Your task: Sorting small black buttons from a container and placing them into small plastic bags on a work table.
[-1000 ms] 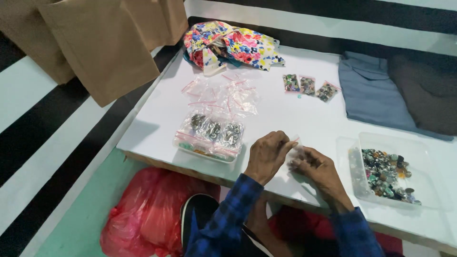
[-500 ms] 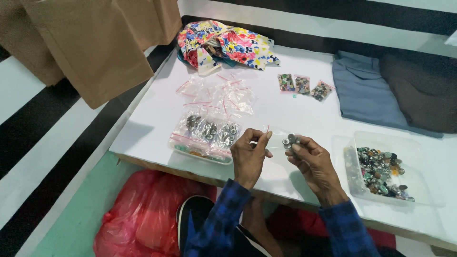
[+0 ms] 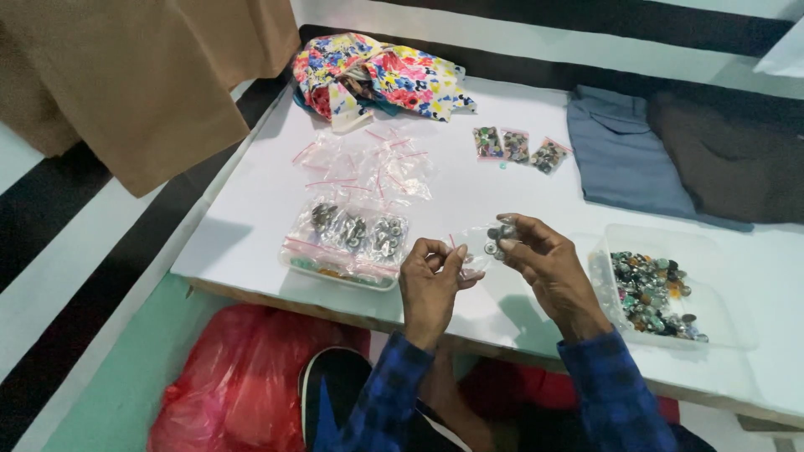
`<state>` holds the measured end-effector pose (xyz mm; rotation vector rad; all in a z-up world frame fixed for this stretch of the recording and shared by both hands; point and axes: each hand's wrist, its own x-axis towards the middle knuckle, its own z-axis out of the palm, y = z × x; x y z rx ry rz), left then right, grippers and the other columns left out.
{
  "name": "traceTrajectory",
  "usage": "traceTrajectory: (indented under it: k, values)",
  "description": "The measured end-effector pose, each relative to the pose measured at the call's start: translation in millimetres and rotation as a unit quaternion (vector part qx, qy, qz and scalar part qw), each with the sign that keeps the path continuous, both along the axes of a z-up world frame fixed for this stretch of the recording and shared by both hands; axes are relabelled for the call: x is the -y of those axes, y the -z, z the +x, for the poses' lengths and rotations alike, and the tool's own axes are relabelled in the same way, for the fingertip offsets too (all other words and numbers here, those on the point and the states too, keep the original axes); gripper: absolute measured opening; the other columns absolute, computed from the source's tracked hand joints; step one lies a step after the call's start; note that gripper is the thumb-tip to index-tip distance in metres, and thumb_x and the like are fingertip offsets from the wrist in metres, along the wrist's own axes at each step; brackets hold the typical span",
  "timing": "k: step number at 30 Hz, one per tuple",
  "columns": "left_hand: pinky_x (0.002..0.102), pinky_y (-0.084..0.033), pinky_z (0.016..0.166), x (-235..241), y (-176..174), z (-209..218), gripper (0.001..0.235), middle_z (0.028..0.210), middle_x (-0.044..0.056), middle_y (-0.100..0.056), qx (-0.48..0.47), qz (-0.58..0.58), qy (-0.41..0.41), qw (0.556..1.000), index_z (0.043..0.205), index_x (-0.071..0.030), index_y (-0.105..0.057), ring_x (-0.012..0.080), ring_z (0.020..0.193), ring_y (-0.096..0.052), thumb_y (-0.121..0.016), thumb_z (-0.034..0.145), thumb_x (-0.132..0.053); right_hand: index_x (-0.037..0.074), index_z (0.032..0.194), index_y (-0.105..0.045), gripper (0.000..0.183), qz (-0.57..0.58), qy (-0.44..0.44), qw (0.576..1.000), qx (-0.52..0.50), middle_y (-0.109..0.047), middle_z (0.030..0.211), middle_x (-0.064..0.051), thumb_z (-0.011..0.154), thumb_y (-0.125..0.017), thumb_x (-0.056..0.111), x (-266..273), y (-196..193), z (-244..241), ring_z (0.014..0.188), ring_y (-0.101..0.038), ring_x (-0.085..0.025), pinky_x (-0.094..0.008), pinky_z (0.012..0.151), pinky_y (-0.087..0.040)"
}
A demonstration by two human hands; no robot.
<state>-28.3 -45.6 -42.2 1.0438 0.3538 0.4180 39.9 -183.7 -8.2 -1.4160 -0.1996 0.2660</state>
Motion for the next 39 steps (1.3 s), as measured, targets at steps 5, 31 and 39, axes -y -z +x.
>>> traceTrajectory:
  k: [5, 31, 39]
  values:
    - [0.035, -0.067, 0.064, 13, 9, 3, 0.028, 0.081, 0.025, -0.069, 0.003, -0.022, 0.016, 1.000, 0.103, 0.007, -0.052, 0.0349, 0.070, -0.076, -0.071, 0.094, -0.010, 0.003, 0.124, -0.069, 0.044, -0.006, 0.006, 1.000, 0.008, -0.067, 0.100, -0.008, 0.081, -0.079, 0.006, 17, 16, 15, 0.088, -0.067, -0.016, -0.031, 0.080, -0.058]
    - [0.039, -0.053, 0.075, -85, 5, -41, 0.032, 0.074, -0.002, -0.073, -0.211, 0.366, -0.295, 0.857, 0.114, -0.027, -0.059, 0.0234, 0.072, -0.074, -0.075, 0.087, -0.028, 0.004, 0.103, -0.077, 0.024, -0.163, -0.155, 0.953, 0.203, -0.075, 0.073, -0.014, 0.086, -0.080, 0.021, -158, -8, 34, 0.060, -0.071, -0.015, -0.025, 0.053, -0.058]
    - [0.033, -0.058, 0.059, -102, 48, -32, 0.031, 0.059, -0.003, -0.067, -0.135, 0.561, -0.426, 0.697, 0.109, -0.024, -0.073, 0.0192, 0.057, -0.070, -0.081, 0.085, -0.042, 0.014, 0.124, -0.073, 0.034, -0.342, -0.020, 0.803, 0.488, -0.071, 0.122, -0.011, 0.099, -0.065, 0.036, -154, 17, 16, 0.104, -0.069, -0.034, -0.044, 0.085, -0.058]
